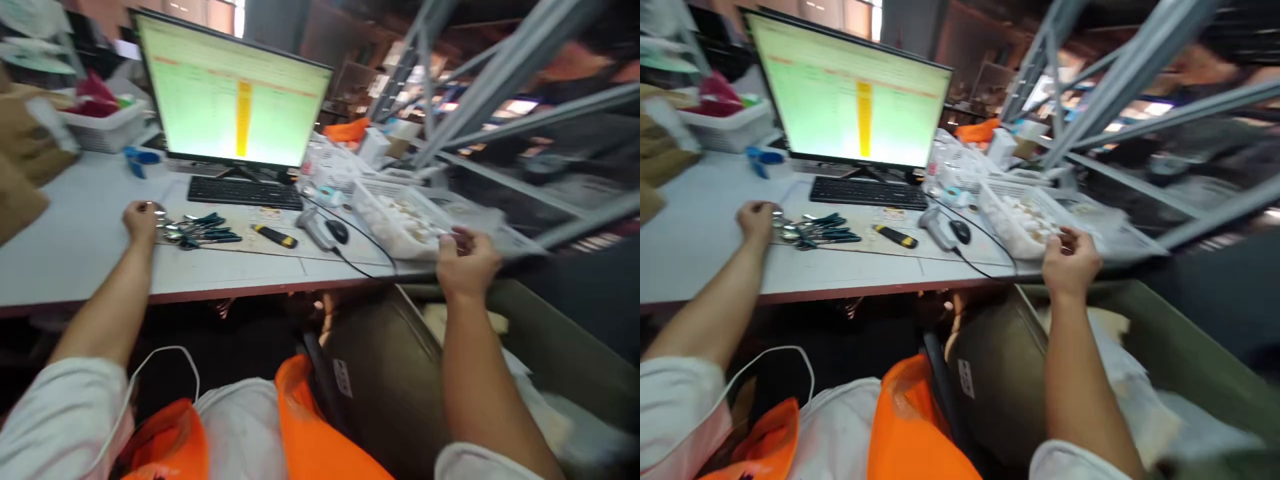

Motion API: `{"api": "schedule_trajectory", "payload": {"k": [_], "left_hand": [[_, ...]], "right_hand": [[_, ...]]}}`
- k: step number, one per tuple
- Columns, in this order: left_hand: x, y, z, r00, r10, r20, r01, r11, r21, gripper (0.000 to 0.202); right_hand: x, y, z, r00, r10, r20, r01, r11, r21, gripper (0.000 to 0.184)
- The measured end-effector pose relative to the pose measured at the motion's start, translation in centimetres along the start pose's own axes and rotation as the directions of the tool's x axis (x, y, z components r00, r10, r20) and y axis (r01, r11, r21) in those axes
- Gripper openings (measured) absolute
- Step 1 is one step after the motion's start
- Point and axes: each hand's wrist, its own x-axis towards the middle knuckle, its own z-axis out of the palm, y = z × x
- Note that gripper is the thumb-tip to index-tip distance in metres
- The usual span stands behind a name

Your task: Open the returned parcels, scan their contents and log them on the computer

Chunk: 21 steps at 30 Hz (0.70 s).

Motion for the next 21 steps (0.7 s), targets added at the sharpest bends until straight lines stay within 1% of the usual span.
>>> {"api": "schedule_trajectory", "payload": {"k": [1, 2, 3, 5, 7, 8, 9, 10, 11, 12, 13, 14, 15, 16, 17, 19, 20, 21], "left_hand": [[0.6, -1.1, -1.7, 0.997, -0.026, -0.079, 0.029, 0.999, 0.03, 0.015], [1.0, -1.9, -2.8, 0.99, -0.043, -0.138, 0.049, 0.998, 0.045, 0.009], [1.2, -2.4, -3.5, 0.984, -0.05, -0.169, 0.059, 0.997, 0.045, 0.006], [1.2, -2.8, -3.7, 0.985, -0.057, -0.166, 0.061, 0.998, 0.015, 0.012], [0.9, -2.6, -3.2, 0.991, -0.056, -0.122, 0.054, 0.998, -0.02, 0.018], [0.6, -2.4, -2.9, 0.994, -0.049, -0.1, 0.047, 0.998, -0.029, 0.021], [0.4, -2.3, -2.7, 0.996, -0.036, -0.078, 0.033, 0.999, -0.035, 0.023], [0.2, -2.2, -2.5, 0.998, -0.015, -0.056, 0.013, 0.999, -0.038, 0.024], [0.0, -2.1, -2.4, 0.999, 0.013, -0.03, -0.014, 0.999, -0.039, 0.022], [-0.1, -2.0, -2.4, 0.999, 0.045, -0.004, -0.045, 0.998, -0.036, 0.019], [-0.2, -2.0, -2.4, 0.997, 0.076, 0.021, -0.075, 0.997, -0.03, 0.014], [-0.3, -1.9, -2.4, 0.994, 0.103, 0.041, -0.102, 0.995, -0.02, 0.01], [-0.3, -1.8, -2.4, 0.991, 0.123, 0.054, -0.123, 0.992, -0.007, 0.012], [-0.3, -1.8, -2.4, 0.989, 0.137, 0.047, -0.137, 0.99, 0.012, 0.017], [-0.2, -1.8, -2.5, 0.989, 0.144, 0.018, -0.145, 0.989, 0.036, 0.02], [0.0, -1.9, -2.6, 0.986, 0.142, -0.084, -0.135, 0.988, 0.076, 0.023], [0.1, -2.0, -2.6, 0.982, 0.129, -0.135, -0.119, 0.99, 0.08, 0.023], [0.1, -2.1, -2.5, 0.981, 0.1, -0.168, -0.09, 0.994, 0.062, 0.023]], "right_hand": [[-0.8, -3.3, 3.2, 0.97, -0.181, 0.16, 0.158, 0.976, 0.149, 0.028], [-2.1, -6.8, 6.3, 0.892, -0.337, 0.3, 0.246, 0.921, 0.302, 0.026], [-3.8, -10.3, 9.5, 0.778, -0.457, 0.432, 0.282, 0.868, 0.41, 0.029], [-7.7, -16.7, 15.6, 0.535, -0.595, 0.6, 0.302, 0.798, 0.522, 0.039], [-11.6, -21.9, 21.5, 0.278, -0.658, 0.7, 0.34, 0.749, 0.569, 0.051], [-13.3, -23.8, 24.3, 0.13, -0.656, 0.744, 0.385, 0.725, 0.571, 0.062], [-14.8, -25.4, 26.7, 0.002, -0.621, 0.784, 0.436, 0.706, 0.558, 0.077], [-16.1, -26.6, 28.9, -0.094, -0.566, 0.819, 0.493, 0.688, 0.533, 0.096], [-17.2, -27.4, 30.6, -0.16, -0.512, 0.844, 0.543, 0.668, 0.508, 0.112], [-18.1, -27.8, 32.0, -0.196, -0.471, 0.86, 0.582, 0.65, 0.488, 0.122], [-18.7, -28.0, 33.0, -0.201, -0.454, 0.868, 0.61, 0.635, 0.474, 0.127], [-19.2, -28.0, 33.7, -0.182, -0.461, 0.869, 0.628, 0.625, 0.463, 0.124], [-19.5, -27.8, 34.2, -0.153, -0.48, 0.864, 0.641, 0.617, 0.456, 0.114], [-19.6, -27.4, 34.4, -0.117, -0.505, 0.855, 0.652, 0.61, 0.45, 0.101], [-19.6, -27.0, 34.4, -0.076, -0.529, 0.845, 0.663, 0.606, 0.439, 0.086], [-19.6, -26.3, 34.3, -0.001, -0.555, 0.832, 0.682, 0.608, 0.407, 0.063], [-19.6, -26.0, 34.2, 0.035, -0.557, 0.83, 0.682, 0.62, 0.388, 0.056], [-19.6, -25.7, 34.1, 0.082, -0.551, 0.83, 0.675, 0.644, 0.361, 0.051]]}}
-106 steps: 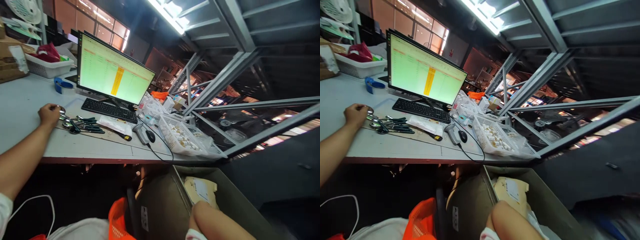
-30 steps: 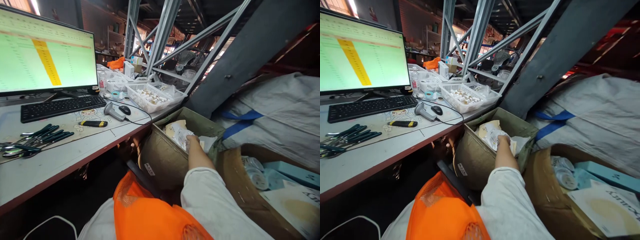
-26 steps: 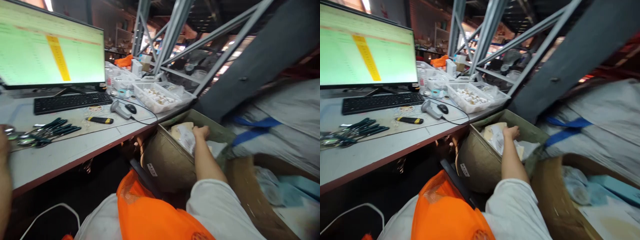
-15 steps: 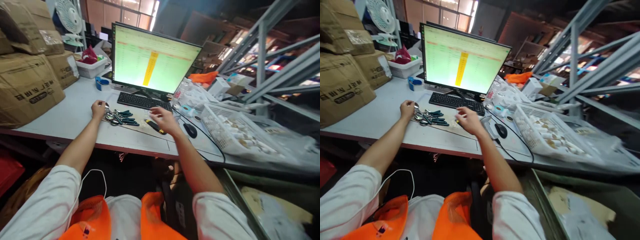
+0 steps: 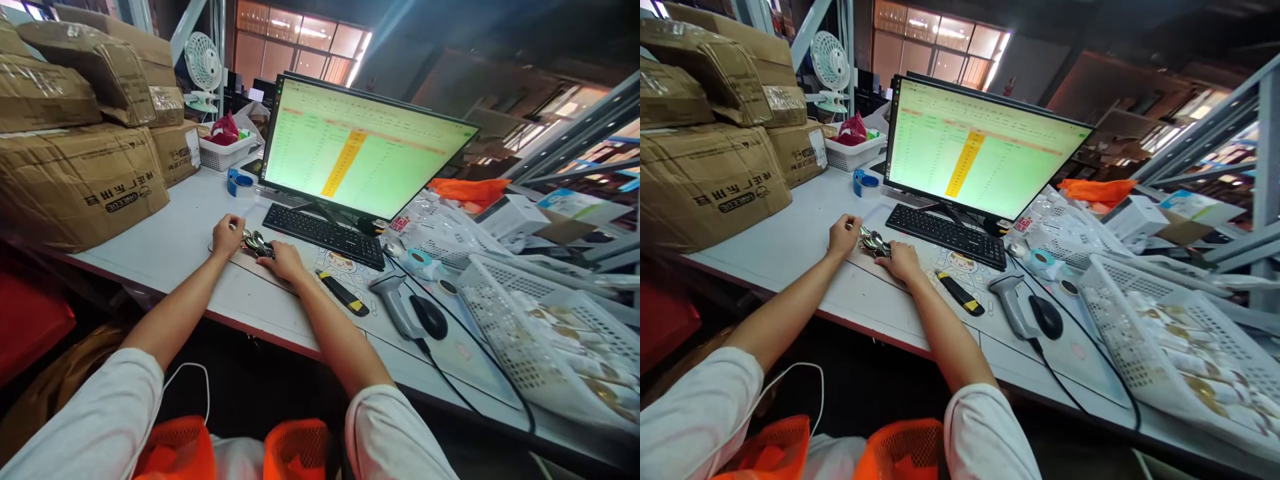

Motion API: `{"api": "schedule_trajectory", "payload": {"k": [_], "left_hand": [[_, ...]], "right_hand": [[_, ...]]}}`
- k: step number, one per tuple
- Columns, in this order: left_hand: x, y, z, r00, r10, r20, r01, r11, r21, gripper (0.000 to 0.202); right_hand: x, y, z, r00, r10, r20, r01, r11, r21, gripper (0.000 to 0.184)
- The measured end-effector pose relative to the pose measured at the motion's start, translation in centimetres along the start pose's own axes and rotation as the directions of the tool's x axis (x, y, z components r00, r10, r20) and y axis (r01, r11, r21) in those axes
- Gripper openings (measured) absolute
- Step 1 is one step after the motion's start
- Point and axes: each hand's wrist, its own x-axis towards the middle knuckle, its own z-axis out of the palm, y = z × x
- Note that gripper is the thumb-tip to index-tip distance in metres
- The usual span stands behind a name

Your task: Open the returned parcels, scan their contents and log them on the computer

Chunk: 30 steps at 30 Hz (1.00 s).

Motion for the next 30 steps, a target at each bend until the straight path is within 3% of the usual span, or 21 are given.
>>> {"api": "schedule_trajectory", "payload": {"k": [2, 5, 10, 14, 19, 23, 30], "left_hand": [[0.0, -0.1, 0.5, 0.996, -0.089, 0.018, 0.09, 0.994, -0.069, 0.026], [-0.2, 0.5, 2.1, 0.975, -0.144, 0.169, 0.17, 0.974, -0.152, 0.036], [0.2, 3.2, 6.1, 0.933, 0.043, 0.356, 0.027, 0.982, -0.189, 0.05], [0.4, 4.4, 8.2, 0.879, 0.201, 0.431, -0.033, 0.93, -0.366, 0.061], [0.2, 3.1, 7.7, 0.881, 0.206, 0.427, 0.032, 0.872, -0.488, 0.039], [-0.3, 2.5, 6.7, 0.868, 0.075, 0.491, 0.224, 0.823, -0.522, 0.027], [-1.5, 3.8, 6.4, 0.887, -0.055, 0.459, 0.304, 0.818, -0.488, 0.023]], "right_hand": [[-0.3, 0.1, 0.1, 0.993, 0.099, -0.06, -0.097, 0.995, 0.039, 0.044], [-0.4, 0.2, 0.2, 0.962, 0.23, -0.149, -0.209, 0.968, 0.141, 0.042], [-1.3, 0.4, -0.6, 0.905, 0.347, -0.246, -0.272, 0.917, 0.293, 0.043], [-2.0, 0.8, -1.4, 0.902, 0.363, -0.232, -0.282, 0.905, 0.318, 0.046], [-1.9, 1.4, -1.4, 0.938, 0.277, -0.208, -0.198, 0.921, 0.336, 0.048], [-1.4, 1.3, -0.5, 0.953, 0.215, -0.212, -0.121, 0.915, 0.384, 0.042], [-0.5, 2.0, -0.1, 0.909, 0.336, -0.247, -0.17, 0.839, 0.517, 0.036]]}}
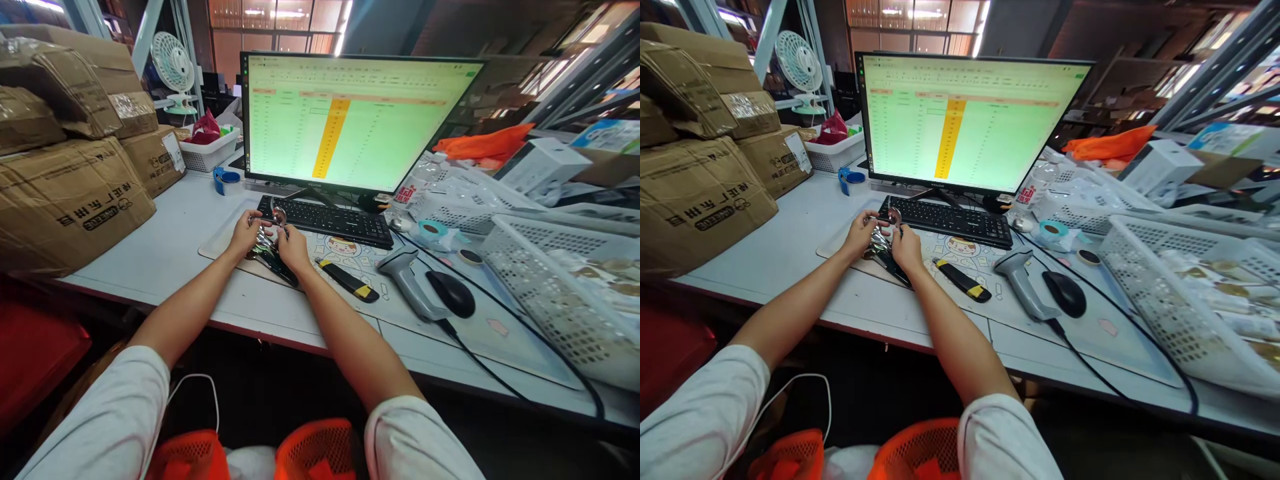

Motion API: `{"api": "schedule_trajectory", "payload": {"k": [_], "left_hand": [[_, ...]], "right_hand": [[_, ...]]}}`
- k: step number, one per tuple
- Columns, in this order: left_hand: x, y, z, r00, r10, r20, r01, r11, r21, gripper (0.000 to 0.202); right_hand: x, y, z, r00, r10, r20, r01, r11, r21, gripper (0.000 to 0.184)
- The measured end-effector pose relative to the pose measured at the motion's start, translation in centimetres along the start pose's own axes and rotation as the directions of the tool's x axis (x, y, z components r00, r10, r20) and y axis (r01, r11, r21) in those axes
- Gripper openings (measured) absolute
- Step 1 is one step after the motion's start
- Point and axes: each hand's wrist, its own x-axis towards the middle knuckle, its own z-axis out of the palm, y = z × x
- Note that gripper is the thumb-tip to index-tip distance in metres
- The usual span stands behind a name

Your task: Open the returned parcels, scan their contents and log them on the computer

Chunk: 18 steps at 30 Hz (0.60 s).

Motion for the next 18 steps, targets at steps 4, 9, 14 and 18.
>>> {"api": "schedule_trajectory", "payload": {"k": [4, 9, 14, 18], "left_hand": [[-0.1, 0.1, 0.1, 0.989, 0.041, -0.141, -0.029, 0.996, 0.087, 0.019], [0.5, 0.2, 0.0, 0.972, 0.063, -0.227, -0.089, 0.991, -0.102, 0.021], [0.3, 0.4, 0.1, 0.989, 0.132, 0.074, -0.121, 0.984, -0.131, 0.054], [0.1, 0.1, 0.2, 0.969, 0.184, 0.164, -0.19, 0.982, 0.021, 0.079]], "right_hand": [[-0.2, -0.2, -0.3, 0.998, 0.007, 0.065, -0.007, 1.0, -0.004, 0.033], [-0.8, -0.9, -0.1, 0.98, -0.105, 0.167, 0.094, 0.993, 0.077, 0.027], [-0.1, -0.1, 0.0, 0.998, -0.055, 0.039, 0.047, 0.981, 0.187, 0.021], [0.1, 0.1, 0.0, 1.0, -0.013, 0.002, 0.012, 0.975, 0.22, 0.02]]}}
